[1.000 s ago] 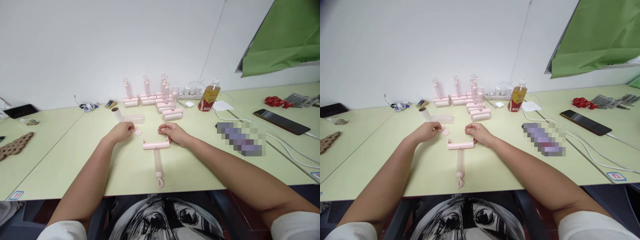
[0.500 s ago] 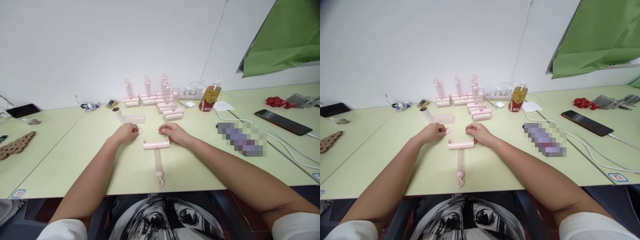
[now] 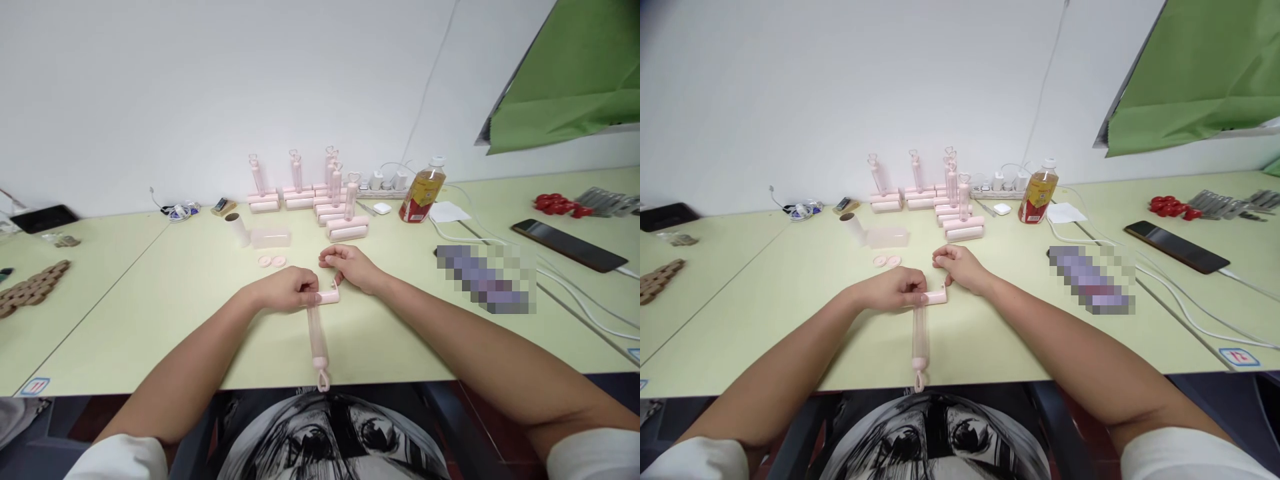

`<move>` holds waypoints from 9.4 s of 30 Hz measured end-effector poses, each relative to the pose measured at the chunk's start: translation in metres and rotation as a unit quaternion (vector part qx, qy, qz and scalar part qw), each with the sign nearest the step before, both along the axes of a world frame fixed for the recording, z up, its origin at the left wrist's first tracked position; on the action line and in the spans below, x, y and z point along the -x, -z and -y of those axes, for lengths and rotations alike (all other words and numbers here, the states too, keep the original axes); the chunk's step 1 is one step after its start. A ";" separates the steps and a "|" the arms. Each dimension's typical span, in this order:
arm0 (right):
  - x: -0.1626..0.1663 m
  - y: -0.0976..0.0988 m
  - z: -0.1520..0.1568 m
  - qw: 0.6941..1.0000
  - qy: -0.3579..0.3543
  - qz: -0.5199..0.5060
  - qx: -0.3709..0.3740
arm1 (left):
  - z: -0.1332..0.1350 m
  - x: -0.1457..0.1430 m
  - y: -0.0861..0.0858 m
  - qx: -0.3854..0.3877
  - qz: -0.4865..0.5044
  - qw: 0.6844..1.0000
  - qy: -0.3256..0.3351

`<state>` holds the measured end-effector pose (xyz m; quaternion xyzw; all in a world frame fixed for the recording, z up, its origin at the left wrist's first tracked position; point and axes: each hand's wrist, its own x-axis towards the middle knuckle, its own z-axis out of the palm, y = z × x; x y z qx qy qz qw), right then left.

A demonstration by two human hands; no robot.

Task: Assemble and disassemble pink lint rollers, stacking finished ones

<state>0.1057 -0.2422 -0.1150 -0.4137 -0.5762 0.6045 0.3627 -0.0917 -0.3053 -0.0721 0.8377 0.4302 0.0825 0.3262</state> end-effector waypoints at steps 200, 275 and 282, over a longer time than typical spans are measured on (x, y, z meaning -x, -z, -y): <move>0.103 -0.018 -0.008 0.720 -0.098 0.526 -0.442 | -0.050 0.109 0.005 -0.233 0.047 0.822 -0.518; -0.056 0.003 -0.070 0.919 0.055 0.290 -0.260 | -0.069 0.050 0.016 -0.275 -0.231 0.913 -0.193; -0.055 0.006 -0.073 0.944 0.048 0.196 -0.260 | -0.063 0.052 -0.002 -0.288 -0.129 0.925 -0.212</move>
